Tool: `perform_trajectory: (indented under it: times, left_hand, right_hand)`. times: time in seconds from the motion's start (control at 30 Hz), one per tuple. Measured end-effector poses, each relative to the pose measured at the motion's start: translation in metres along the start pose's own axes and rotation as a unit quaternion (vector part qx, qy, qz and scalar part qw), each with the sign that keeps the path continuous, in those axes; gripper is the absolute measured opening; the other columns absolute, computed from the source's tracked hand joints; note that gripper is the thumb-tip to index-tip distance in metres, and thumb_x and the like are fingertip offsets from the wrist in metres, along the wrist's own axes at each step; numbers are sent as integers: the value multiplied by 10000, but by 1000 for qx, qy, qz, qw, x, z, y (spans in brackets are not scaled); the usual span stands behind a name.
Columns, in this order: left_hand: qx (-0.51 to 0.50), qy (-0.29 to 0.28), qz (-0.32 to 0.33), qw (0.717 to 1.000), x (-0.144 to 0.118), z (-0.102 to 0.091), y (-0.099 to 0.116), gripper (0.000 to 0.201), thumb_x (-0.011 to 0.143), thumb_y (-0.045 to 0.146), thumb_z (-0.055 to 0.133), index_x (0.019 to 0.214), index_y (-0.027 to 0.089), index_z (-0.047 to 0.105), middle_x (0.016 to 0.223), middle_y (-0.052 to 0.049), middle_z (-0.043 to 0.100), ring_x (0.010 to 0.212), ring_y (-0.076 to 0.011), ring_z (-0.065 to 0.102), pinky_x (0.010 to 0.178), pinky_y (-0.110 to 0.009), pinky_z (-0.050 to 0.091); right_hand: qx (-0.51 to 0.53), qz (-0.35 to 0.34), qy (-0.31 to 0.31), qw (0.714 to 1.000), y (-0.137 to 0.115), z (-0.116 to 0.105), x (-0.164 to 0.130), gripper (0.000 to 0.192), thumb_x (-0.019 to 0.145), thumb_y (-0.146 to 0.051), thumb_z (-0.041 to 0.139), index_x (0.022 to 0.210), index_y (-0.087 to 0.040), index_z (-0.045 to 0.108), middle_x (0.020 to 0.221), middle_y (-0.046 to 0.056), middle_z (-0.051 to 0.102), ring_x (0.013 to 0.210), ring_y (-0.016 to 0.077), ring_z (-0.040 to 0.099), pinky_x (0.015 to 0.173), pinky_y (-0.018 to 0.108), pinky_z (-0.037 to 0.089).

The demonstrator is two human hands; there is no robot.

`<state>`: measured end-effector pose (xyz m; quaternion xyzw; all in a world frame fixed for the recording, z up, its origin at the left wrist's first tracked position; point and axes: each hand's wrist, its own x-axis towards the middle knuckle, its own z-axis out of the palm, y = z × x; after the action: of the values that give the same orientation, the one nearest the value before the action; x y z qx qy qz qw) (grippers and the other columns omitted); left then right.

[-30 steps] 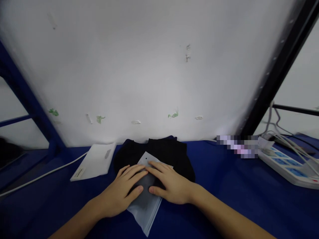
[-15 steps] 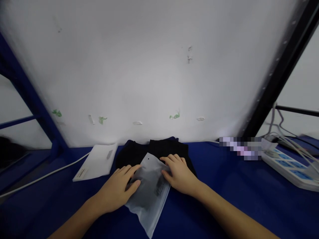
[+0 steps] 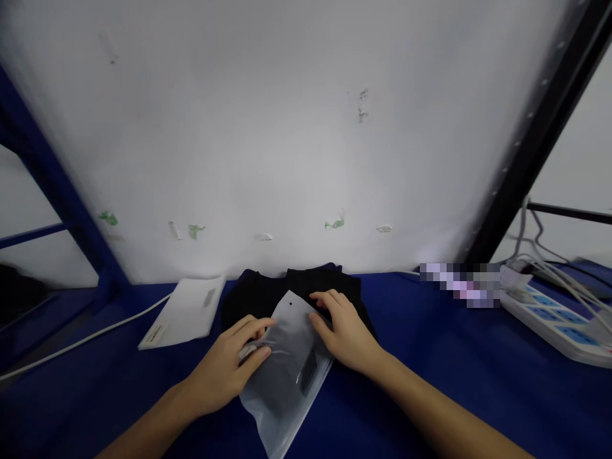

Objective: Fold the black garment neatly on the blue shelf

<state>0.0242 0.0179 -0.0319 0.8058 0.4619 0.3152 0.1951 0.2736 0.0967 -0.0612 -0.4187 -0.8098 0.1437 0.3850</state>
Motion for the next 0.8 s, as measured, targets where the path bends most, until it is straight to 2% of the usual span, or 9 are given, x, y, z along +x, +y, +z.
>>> perform_trajectory:
  times: [0.13, 0.27, 0.37, 0.43, 0.53, 0.6, 0.7, 0.8]
  left_hand:
    - [-15, 35, 20, 999, 0, 1, -2, 272, 993, 217, 494, 1219, 271, 634, 987, -26, 594, 855, -163, 606, 788, -299, 525]
    - [-25, 116, 43, 992, 1, -1, -3, 233, 1007, 233, 474, 1155, 245, 654, 1008, -44, 607, 824, -160, 602, 715, -290, 522]
    - [-28, 192, 42, 980, 2, -3, -3, 205, 1002, 240, 489, 1113, 254, 660, 991, -35, 602, 778, -150, 592, 629, -266, 511]
    - [-31, 207, 33, 977, 2, -4, -2, 197, 996, 251, 502, 1121, 266, 653, 992, -29, 600, 742, -139, 582, 590, -253, 507]
    - [-35, 147, 20, 988, 0, -4, 0, 208, 980, 266, 520, 1158, 266, 628, 1061, -42, 601, 769, -145, 598, 561, -239, 516]
    - [-44, 89, 21, 995, -1, -3, 1, 226, 976, 264, 510, 1177, 257, 613, 1098, -57, 594, 827, -163, 618, 578, -244, 541]
    - [-60, 34, 18, 997, -3, -1, 3, 282, 991, 251, 466, 1254, 261, 568, 1138, -62, 579, 846, -162, 631, 641, -266, 583]
    - [-28, 11, 30, 999, -3, -1, 5, 376, 997, 218, 452, 1364, 285, 497, 1242, -61, 559, 1001, -182, 627, 835, -326, 593]
  right_hand:
    - [-13, 54, 34, 998, 6, 2, 1, 390, 950, -381, 491, 1306, -221, 496, 1119, 97, 609, 1065, 283, 572, 978, 514, 442]
    - [9, 106, 64, 992, 10, 1, 3, 497, 956, -443, 462, 1394, -216, 399, 1189, 115, 589, 1089, 286, 580, 1006, 518, 435]
    - [73, 120, 29, 990, 5, -2, 3, 506, 982, -472, 417, 1417, -219, 360, 1163, 107, 612, 1078, 270, 601, 1018, 499, 450]
    - [140, 108, -42, 983, -4, -3, 0, 467, 1003, -487, 388, 1403, -245, 380, 1167, 92, 634, 1096, 259, 612, 1033, 489, 459]
    - [260, 64, -164, 949, -22, -3, -6, 452, 1007, -491, 421, 1401, -272, 397, 1273, 76, 629, 1179, 250, 599, 1053, 472, 471]
    - [317, 52, -195, 927, -31, -2, -9, 481, 991, -476, 482, 1416, -274, 381, 1311, 73, 619, 1194, 252, 599, 1044, 466, 487]
    - [356, 64, -177, 916, -31, -2, -9, 507, 959, -467, 546, 1398, -267, 390, 1308, 83, 624, 1175, 264, 616, 1016, 468, 510]
    - [357, 95, -124, 921, -17, -7, -2, 499, 929, -462, 576, 1347, -246, 410, 1254, 100, 650, 1116, 274, 650, 953, 455, 545]
